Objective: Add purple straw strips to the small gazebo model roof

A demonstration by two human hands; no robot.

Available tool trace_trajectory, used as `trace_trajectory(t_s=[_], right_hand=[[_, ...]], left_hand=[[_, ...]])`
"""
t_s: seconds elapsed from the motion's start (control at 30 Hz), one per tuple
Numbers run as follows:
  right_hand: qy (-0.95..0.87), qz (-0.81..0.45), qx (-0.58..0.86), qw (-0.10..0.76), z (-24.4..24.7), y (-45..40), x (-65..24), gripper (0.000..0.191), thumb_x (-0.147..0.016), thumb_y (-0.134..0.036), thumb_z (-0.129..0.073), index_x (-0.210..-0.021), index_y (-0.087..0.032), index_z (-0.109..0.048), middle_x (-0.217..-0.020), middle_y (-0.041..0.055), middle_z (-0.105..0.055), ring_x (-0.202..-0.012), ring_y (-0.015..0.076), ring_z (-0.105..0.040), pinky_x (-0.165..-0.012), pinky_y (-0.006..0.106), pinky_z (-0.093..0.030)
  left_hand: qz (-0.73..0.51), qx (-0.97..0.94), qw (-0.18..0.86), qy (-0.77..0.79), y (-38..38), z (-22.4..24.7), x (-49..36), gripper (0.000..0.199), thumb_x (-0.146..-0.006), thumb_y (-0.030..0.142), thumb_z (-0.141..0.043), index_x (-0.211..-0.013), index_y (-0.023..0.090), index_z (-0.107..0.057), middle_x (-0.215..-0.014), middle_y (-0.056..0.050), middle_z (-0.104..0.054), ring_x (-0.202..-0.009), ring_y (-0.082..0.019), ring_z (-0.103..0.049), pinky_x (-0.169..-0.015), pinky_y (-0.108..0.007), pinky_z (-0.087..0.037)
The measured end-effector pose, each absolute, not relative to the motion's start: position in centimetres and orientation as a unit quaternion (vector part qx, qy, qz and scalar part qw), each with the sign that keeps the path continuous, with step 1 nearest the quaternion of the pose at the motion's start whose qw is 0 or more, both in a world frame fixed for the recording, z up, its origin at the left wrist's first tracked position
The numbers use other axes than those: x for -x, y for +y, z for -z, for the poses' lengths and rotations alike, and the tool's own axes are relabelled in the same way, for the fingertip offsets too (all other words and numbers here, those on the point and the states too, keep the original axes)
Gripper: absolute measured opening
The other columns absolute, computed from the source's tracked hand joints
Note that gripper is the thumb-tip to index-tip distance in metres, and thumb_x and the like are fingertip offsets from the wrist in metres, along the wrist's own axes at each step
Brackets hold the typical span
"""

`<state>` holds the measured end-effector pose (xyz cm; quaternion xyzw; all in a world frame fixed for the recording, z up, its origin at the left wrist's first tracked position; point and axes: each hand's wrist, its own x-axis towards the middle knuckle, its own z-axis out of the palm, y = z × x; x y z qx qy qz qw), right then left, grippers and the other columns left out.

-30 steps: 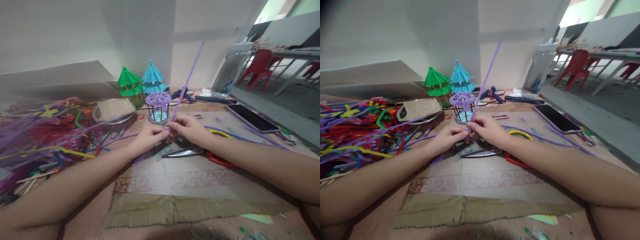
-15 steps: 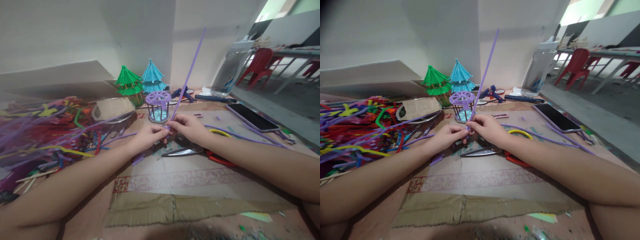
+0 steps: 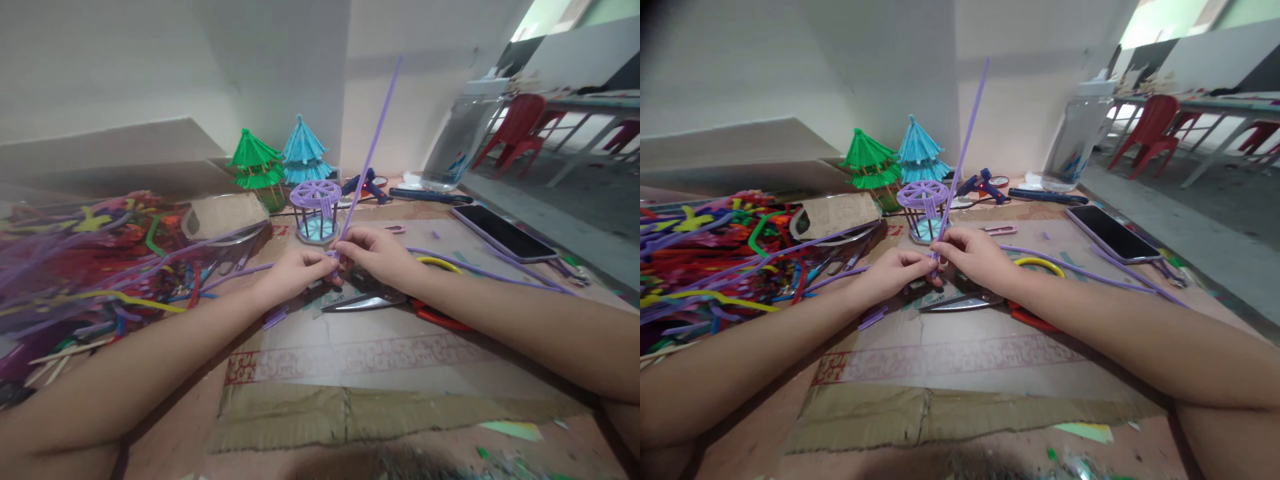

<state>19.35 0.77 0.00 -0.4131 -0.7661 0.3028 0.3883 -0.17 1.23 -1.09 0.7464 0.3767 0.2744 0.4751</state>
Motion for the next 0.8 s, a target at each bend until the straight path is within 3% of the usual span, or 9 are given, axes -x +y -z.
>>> trace_trajectory(t_s=[0.23,0.5,0.8], right_hand=[[-0.766,-0.310,0.405,0.391,-0.08,0.73,-19.32,0.023,-0.089,-0.037,-0.055,-0.081,-0.018,-0.065,-0.068,-0.0008,-0.064,-0.064,0.0141,-0.058,-0.063,0.027,-0.044],[-0.769,-0.294,0.406,0.395,-0.15,0.73,-19.37,0.022,-0.090,-0.036,-0.055,-0.080,-0.018,-0.065,-0.069,-0.0005,-0.064,-0.067,0.0145,-0.059,-0.065,0.028,-0.044],[-0.749,-0.386,0.399,0.362,0.18,0.94,-19.20,0.020,-0.088,-0.036,-0.056,-0.086,-0.017,-0.064,-0.075,0.0011,-0.067,-0.066,0.0148,-0.062,-0.063,0.028,-0.048]], left_hand=[[-0.264,-0.760,0.460,0.377,1.22,0.90,0.21,0.038,-0.090,0.044,-0.054,-0.074,0.015,-0.074,-0.081,-0.007,-0.077,-0.081,-0.018,-0.069,-0.079,-0.029,-0.051],[-0.260,-0.751,0.462,0.393,1.22,0.92,0.18,0.035,-0.089,0.044,-0.056,-0.083,0.016,-0.075,-0.082,-0.007,-0.077,-0.076,-0.017,-0.067,-0.071,-0.027,-0.049],[-0.256,-0.763,0.443,0.395,1.00,0.51,-0.01,0.035,-0.090,0.040,-0.053,-0.080,0.015,-0.075,-0.082,-0.006,-0.077,-0.071,-0.015,-0.063,-0.064,-0.025,-0.045]])
